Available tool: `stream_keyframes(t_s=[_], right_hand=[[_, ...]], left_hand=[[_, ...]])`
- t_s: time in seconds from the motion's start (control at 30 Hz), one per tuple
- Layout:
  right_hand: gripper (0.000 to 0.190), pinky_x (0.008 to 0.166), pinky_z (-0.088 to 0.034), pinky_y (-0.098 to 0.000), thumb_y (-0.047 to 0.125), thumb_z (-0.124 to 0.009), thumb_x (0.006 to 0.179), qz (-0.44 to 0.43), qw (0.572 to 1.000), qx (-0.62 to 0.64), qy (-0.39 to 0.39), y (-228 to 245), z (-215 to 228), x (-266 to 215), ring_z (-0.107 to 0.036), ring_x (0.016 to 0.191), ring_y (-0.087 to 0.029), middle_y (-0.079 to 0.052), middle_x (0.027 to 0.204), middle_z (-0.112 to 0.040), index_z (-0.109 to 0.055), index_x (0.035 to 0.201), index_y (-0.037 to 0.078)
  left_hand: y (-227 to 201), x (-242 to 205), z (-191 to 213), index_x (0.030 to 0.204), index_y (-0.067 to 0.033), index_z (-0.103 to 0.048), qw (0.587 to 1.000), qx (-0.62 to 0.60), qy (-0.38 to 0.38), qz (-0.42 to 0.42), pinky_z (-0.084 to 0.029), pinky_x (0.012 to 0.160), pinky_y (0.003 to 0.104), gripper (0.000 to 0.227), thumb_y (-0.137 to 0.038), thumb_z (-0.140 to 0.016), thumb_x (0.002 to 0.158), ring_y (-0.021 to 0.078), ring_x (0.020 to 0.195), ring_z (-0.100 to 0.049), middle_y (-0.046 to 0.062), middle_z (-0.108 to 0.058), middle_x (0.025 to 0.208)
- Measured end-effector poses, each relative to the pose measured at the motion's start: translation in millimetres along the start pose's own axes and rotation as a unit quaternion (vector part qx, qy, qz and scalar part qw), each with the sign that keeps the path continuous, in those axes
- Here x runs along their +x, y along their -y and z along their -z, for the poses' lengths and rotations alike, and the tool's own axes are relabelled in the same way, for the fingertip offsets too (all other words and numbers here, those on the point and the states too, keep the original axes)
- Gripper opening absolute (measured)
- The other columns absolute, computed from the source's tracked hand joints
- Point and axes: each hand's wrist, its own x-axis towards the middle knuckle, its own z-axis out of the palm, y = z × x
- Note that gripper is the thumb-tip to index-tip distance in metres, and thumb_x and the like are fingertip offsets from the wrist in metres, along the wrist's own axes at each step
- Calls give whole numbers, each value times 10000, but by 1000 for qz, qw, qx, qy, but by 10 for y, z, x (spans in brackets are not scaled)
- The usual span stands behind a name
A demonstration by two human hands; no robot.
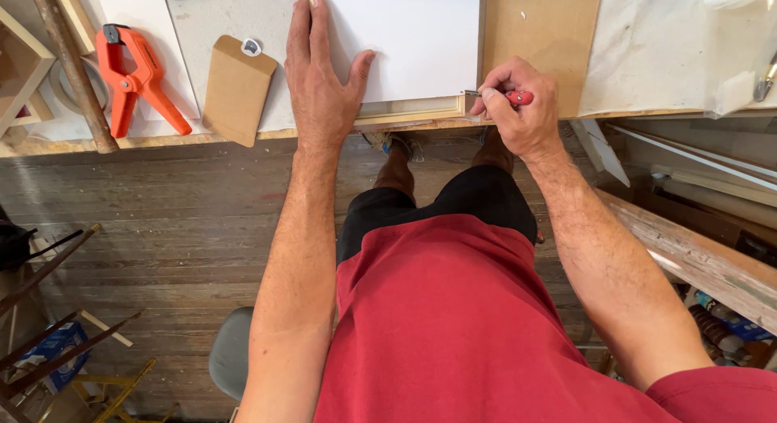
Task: Measuring, marking, and cutting white backing boards to fit wooden frames on a workbench.
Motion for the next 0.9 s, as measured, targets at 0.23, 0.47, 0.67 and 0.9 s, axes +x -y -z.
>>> stream_keyframes(t_s=[0.23, 0.47, 0.67, 0.9], right_hand=[[106, 535, -582, -271, 1, -513, 974, -17, 1000, 10, -1, 22, -5, 13, -721, 624, -226, -160, 692, -684, -598, 923, -36], [99, 525, -566, -257, 4, -532, 963, -35, 999, 12, 2, 34, -6, 12, -701, 601, -202, -143, 690, -691, -604, 905, -30], [95, 513, -570, -251, 14, -542, 961, -46, 999, 10, 3, -120, 14, -16, -691, 586, -190, -122, 666, -675, -600, 891, -12], [275, 474, -491, -202, 219, -508, 1112, -136, 985, 39, -100, -4, -48, 65, -573, 562, -93, -77, 896, -668, -649, 940, 58]], left_hand=[[13, -7, -15, 1674, -163, -245, 1000, 6, -2, -1, -438, 1270, 535, 788, -593, -643, 1147, 290, 1636, -300, 88, -225, 1739], [6, -14, 3, 1674, -157, -239, 1000, 4, -1, -4, -427, 1283, 535, 785, -562, -662, 1152, 291, 1638, -300, 91, -229, 1738], [-1, -12, 4, 1672, -156, -244, 1000, 5, -2, -2, -429, 1277, 530, 785, -592, -630, 1146, 293, 1634, -312, 95, -236, 1736], [-3, 19, 21, 1670, -167, -249, 1000, -15, -19, -20, -428, 1303, 522, 663, -557, -462, 1177, 292, 1634, -319, 93, -251, 1732]])
